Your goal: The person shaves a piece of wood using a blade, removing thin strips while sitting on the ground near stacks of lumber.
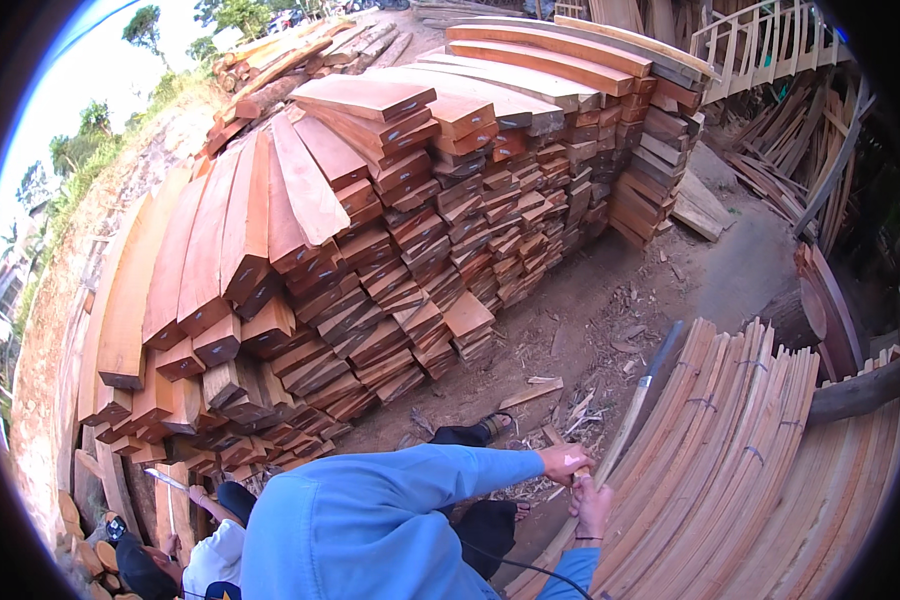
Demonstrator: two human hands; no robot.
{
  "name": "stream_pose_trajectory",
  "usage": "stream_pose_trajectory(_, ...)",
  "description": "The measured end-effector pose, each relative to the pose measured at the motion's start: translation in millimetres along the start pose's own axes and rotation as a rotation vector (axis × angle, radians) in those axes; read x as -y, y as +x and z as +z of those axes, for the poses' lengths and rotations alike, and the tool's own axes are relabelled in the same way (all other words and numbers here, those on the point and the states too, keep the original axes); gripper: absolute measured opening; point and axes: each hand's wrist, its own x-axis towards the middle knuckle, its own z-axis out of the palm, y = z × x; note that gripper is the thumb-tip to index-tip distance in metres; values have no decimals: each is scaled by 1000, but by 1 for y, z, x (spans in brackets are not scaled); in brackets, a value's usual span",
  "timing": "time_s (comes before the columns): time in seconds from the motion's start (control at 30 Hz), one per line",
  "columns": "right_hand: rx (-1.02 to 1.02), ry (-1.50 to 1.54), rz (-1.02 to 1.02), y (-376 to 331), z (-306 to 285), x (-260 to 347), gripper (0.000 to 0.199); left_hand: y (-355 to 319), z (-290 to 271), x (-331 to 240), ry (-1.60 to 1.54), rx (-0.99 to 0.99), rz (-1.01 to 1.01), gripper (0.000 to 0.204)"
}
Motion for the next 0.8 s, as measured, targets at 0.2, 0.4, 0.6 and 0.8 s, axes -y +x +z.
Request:
stream_pose_trajectory(0.2, 24, -31, 44, 11, -1, -23, 25, -5, 19, 16, 32, 52, 38, 40)
stream_pose_trajectory(0.4, 31, -54, 89, 9, -2, -9, 26, -4, 15, 13, 125, 43, -17, 38)
stream_pose_trajectory(0.6, 80, -145, 254, 23, -11, -2, 30, -2, 22, 16, 141, 126, -109, 38)
stream_pose_trajectory(0.8, 87, -73, 215, 13, -2, -4, 27, -10, 34, 18, 118, 97, -147, 35)
